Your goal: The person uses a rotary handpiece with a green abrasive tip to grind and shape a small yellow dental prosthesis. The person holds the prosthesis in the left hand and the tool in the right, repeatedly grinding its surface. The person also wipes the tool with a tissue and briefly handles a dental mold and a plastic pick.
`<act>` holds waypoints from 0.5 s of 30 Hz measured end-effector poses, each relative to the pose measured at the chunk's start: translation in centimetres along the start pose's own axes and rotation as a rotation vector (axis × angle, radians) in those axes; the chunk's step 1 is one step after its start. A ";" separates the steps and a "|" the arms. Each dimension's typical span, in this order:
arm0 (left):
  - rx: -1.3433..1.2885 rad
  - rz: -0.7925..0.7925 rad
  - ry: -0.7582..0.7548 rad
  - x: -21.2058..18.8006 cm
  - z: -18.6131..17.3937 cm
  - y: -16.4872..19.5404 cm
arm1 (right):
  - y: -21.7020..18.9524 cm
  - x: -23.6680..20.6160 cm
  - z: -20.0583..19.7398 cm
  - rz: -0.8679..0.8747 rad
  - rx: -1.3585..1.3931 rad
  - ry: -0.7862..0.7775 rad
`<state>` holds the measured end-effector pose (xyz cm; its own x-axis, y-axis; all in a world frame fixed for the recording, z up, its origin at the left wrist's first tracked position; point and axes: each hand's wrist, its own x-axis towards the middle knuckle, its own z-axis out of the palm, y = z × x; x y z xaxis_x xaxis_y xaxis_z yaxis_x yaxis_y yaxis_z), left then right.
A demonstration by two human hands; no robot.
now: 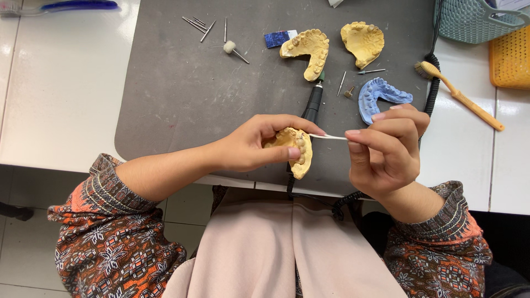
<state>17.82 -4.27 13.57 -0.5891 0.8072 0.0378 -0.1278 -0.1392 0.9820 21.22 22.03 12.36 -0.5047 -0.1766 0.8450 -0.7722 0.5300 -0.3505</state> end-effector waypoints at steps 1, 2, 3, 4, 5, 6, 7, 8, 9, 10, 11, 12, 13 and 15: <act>0.079 0.056 0.003 -0.1 0.0 0.0 | 0.1 0.0 0.0 -0.018 0.008 0.008; 0.158 0.111 0.007 -0.2 -0.1 0.1 | 0.2 -0.1 0.1 -0.033 0.009 0.015; 0.237 0.167 0.010 -0.2 -0.1 0.1 | 0.3 -0.2 0.1 -0.048 0.008 0.022; 0.287 0.195 0.020 -0.2 -0.1 0.1 | 0.3 -0.3 0.1 -0.063 0.009 0.029; 0.336 0.222 0.030 -0.2 -0.1 0.1 | 0.4 -0.4 0.0 -0.063 0.006 0.028; 0.386 0.249 0.040 -0.2 -0.2 0.1 | 0.4 -0.5 0.0 -0.064 0.004 0.027; 0.399 0.266 0.042 -0.1 -0.2 0.1 | 0.5 -0.6 0.0 -0.064 0.001 0.026; 0.412 0.283 0.044 -0.1 -0.2 0.1 | 0.5 -0.6 -0.1 -0.067 -0.003 0.021; 0.425 0.299 0.045 0.0 -0.2 0.1 | 0.4 -0.7 -0.2 -0.070 -0.008 0.015; 0.451 0.320 0.055 -0.1 -0.2 0.1 | 0.4 -0.7 -0.3 -0.072 -0.013 0.009; 0.476 0.341 0.065 -0.1 -0.2 0.1 | 0.5 -0.7 -0.4 -0.083 -0.016 0.006; 0.502 0.362 0.075 -0.2 -0.1 0.2 | 0.5 -0.7 -0.4 -0.094 -0.019 0.002; 0.511 0.374 0.085 -0.2 -0.1 0.3 | 0.5 -0.7 -0.4 -0.105 -0.023 -0.001; 0.529 0.396 0.106 -0.1 0.1 0.4 | 0.4 -0.7 -0.7 -0.115 -0.019 -0.026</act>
<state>17.93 -4.36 13.99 -0.5898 0.6882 0.4226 0.5071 -0.0917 0.8570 21.54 22.94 11.92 -0.4237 -0.2586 0.8681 -0.8183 0.5203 -0.2443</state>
